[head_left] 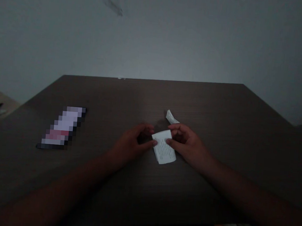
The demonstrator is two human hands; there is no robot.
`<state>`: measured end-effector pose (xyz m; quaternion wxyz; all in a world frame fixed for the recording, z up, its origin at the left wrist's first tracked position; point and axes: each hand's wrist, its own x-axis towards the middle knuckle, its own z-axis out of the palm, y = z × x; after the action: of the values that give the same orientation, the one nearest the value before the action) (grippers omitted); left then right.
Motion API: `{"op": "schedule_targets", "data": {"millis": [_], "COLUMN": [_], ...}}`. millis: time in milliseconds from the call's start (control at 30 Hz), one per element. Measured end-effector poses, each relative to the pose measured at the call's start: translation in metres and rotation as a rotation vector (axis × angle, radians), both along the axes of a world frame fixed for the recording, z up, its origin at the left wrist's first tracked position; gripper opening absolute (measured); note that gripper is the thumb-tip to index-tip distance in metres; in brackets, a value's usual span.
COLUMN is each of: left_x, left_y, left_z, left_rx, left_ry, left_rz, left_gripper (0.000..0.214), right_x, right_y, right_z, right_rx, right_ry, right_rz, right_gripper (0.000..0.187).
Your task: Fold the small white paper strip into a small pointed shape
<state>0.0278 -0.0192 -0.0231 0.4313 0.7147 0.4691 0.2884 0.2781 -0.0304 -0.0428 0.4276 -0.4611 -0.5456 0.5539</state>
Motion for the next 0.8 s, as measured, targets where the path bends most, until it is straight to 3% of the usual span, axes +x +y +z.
{"op": "schedule_targets", "data": {"millis": [100,300,500,800], "left_x": [0.001,0.003,0.004,0.004], "left_y": [-0.001,-0.002,-0.008,-0.009], "left_z": [0.002,0.006,0.008,0.003], "left_rx": [-0.063,-0.030,-0.024,0.017], "left_ry": [-0.037,-0.089,-0.102,-0.140], "left_rz": [0.029,0.062,0.017,0.004], "left_gripper": [0.042,0.027,0.027,0.029], "right_x": [0.001,0.000,0.001,0.000], "right_y": [-0.002,-0.004,-0.007,-0.009], "right_z": [0.001,0.003,0.012,0.012], "right_rx": [0.006,0.028,0.007,0.000], "right_ry": [0.001,-0.001,-0.063,-0.095], "right_rz": [0.027,0.037,0.073,0.066], "right_gripper": [0.042,0.042,0.026,0.026]}}
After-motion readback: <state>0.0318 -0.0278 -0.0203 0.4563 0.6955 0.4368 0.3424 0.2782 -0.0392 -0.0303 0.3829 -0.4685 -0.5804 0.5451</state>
